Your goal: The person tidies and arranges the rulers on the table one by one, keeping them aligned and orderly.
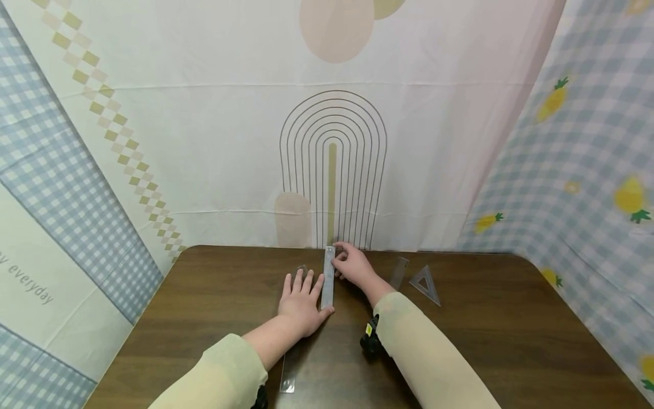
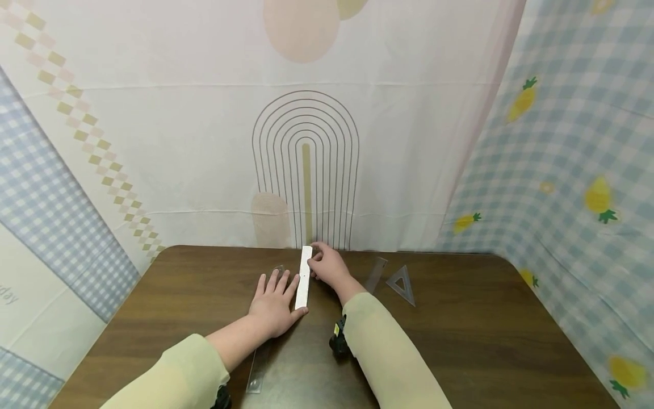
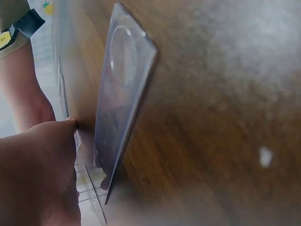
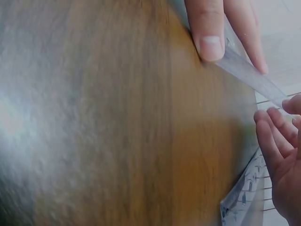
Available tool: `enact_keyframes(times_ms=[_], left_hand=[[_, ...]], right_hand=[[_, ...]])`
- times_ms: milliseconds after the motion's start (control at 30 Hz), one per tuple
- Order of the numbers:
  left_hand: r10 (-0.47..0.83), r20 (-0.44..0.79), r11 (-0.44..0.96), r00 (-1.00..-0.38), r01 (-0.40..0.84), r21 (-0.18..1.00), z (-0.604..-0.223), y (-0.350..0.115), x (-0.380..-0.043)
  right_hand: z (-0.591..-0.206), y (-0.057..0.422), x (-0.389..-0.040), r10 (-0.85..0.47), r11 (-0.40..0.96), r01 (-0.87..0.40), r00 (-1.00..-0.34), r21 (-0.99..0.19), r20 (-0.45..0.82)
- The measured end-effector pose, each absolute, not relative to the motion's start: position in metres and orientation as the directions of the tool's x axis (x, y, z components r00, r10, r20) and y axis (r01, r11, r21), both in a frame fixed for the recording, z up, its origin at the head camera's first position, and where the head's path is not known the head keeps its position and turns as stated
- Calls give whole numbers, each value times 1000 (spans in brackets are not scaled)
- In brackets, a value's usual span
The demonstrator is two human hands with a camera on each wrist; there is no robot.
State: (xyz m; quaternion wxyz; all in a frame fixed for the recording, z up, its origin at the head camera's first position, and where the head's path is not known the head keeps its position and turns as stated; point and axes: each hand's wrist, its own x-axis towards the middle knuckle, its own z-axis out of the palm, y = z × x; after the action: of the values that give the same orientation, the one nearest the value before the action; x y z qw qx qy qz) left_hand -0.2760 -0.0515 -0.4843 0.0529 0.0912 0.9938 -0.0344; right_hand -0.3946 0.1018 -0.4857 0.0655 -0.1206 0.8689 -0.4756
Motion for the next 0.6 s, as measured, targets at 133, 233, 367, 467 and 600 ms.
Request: enact_keyframes(times_ms=[133,233,367,467,600], left_hand=[[175,-103,982,-979,181,-53,-484,-52,-275],[176,-96,982,-980,182,-55,-483,-52,-274],[174,-93,982,-980,180,-57,-483,-51,-274],[175,-93,982,-980,180,-54,-483,-51,-274],[182,-82,982,-980,185,-38,-485,-52,-274]], right_hand=[[-488,101,-393,-280,382,-71,-959,-921,-42],[-488,100,-390,-276,319,-38,-960,-947,-54],[-487,99,-387,-264,285,-7,-962,-959,-71],[-488,98,-385,-258,265,7,-963,-964,-78],[-488,98,-382,-249,246,26,-965,-969,-89]])
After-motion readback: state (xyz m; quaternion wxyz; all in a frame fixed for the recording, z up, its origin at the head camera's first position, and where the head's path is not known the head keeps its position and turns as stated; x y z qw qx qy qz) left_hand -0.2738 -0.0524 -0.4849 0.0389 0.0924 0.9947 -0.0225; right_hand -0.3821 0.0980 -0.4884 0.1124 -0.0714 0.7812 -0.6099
